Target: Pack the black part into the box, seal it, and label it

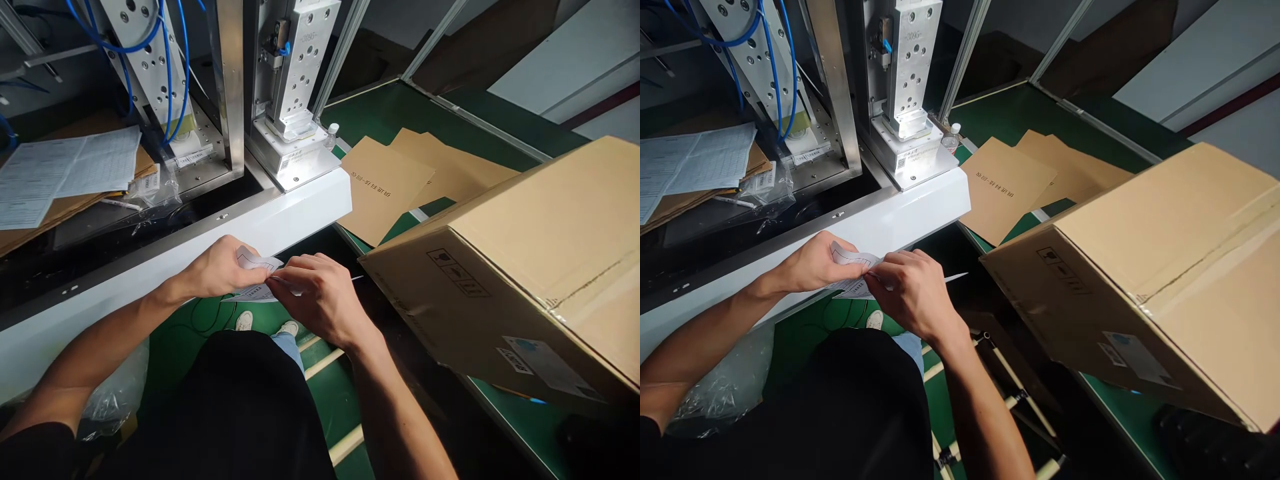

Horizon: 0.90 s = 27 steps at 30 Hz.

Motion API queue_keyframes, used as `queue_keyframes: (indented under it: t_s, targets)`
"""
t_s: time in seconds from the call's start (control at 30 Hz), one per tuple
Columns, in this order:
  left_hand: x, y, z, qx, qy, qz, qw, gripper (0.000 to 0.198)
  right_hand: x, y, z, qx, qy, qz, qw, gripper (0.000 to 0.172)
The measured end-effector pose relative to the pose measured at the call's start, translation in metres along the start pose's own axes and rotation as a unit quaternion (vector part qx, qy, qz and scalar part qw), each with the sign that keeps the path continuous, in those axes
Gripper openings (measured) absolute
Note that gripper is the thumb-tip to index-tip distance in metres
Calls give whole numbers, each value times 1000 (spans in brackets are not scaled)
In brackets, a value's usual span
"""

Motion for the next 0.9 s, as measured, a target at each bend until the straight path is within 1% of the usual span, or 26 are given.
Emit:
queue_keyframes:
  t_s: [0.13, 0.2, 0.27, 0.33, 0.4, 0.47, 0.53, 0.63, 0.7, 0.83, 0.9]
  targets:
    - [-1, 0, 0, -8, -32, 6, 999, 47, -2, 0, 1, -16, -17, 2, 1000, 35]
    - [-1, -2, 1, -13, -23, 1, 1000, 46, -2, -1, 1, -17, -8, 1, 1000, 34]
    - [-1, -4, 2, -31, 3, 22, 999, 39, -2, -2, 0, -11, 7, -4, 1000, 32]
    - [-1, -6, 4, -46, 15, 58, 997, 30, -3, -2, 0, -10, 13, -9, 1000, 30]
    - [-2, -7, 4, -51, 22, 76, 996, 27, -3, -2, 0, -14, 12, -8, 1000, 29]
    - [-2, -6, 4, -45, 29, 58, 997, 30, -2, -3, 0, -19, 21, -1, 1000, 30]
    - [-2, -3, 4, -32, 29, 32, 999, 35, -1, -3, 1, -19, 40, 9, 999, 26]
    - [-3, 2, 5, 0, 9, 7, 1000, 39, 0, -2, 1, -19, 69, 16, 997, 20]
    - [-2, 4, 6, 14, -2, -1, 1000, 41, 1, 0, 1, -19, 80, 15, 996, 21]
    - [1, 5, 9, 3, -5, -9, 1000, 36, 0, 2, 1, -15, 82, 10, 996, 24]
    - [3, 4, 12, -3, -17, -18, 1000, 33, 0, 1, 2, -21, 78, 14, 997, 26]
Point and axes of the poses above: each hand's wrist, its own x-axis towards the middle knuckle, its own y-axis out of the palm, z = x × y, the point moved 1 cm from there along x, towards the middle knuckle, and after that the axes turned 10 degrees about x, right-handed, at the moved point
